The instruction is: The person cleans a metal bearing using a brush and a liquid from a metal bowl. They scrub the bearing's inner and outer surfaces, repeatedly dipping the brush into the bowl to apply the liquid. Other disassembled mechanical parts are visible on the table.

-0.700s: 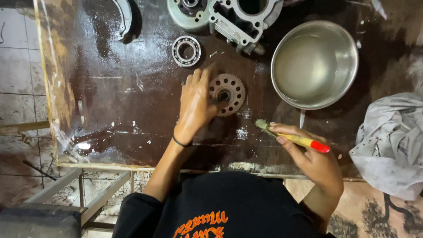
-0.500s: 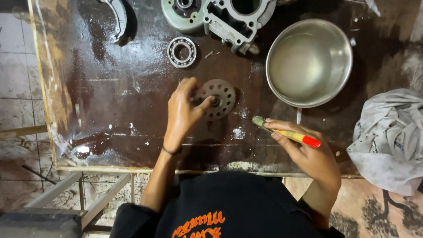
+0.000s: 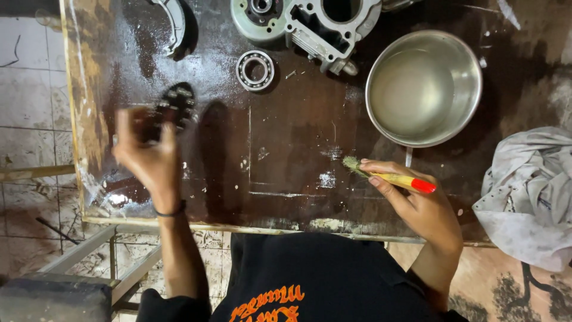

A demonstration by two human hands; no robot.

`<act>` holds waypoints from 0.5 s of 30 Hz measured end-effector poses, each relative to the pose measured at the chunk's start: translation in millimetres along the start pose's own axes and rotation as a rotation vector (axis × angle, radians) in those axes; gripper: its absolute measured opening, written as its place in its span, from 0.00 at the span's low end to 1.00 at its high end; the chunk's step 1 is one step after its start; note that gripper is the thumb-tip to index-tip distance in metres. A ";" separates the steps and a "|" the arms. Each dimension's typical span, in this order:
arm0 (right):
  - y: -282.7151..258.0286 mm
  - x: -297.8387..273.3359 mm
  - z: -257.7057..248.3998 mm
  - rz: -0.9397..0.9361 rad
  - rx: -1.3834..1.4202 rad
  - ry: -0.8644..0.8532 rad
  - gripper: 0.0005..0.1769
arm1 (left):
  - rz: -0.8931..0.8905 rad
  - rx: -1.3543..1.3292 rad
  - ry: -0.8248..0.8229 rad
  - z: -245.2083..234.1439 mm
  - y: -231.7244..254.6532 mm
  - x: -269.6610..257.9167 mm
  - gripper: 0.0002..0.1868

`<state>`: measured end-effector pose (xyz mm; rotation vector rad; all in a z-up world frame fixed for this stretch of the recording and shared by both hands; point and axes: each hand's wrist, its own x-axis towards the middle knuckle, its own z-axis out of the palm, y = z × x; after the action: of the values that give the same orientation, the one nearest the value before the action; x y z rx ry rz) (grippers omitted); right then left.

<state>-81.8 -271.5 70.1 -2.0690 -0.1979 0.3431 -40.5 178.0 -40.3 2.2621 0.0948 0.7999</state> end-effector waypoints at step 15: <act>3.9 -3.2 2.6 0.005 -0.083 0.023 0.15 | 0.387 0.403 0.098 90.1 -95.4 124.2 0.26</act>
<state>-85.7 -272.2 66.1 -2.1548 -0.1957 0.3191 126.2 228.8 -87.7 2.6636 -0.1554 1.1814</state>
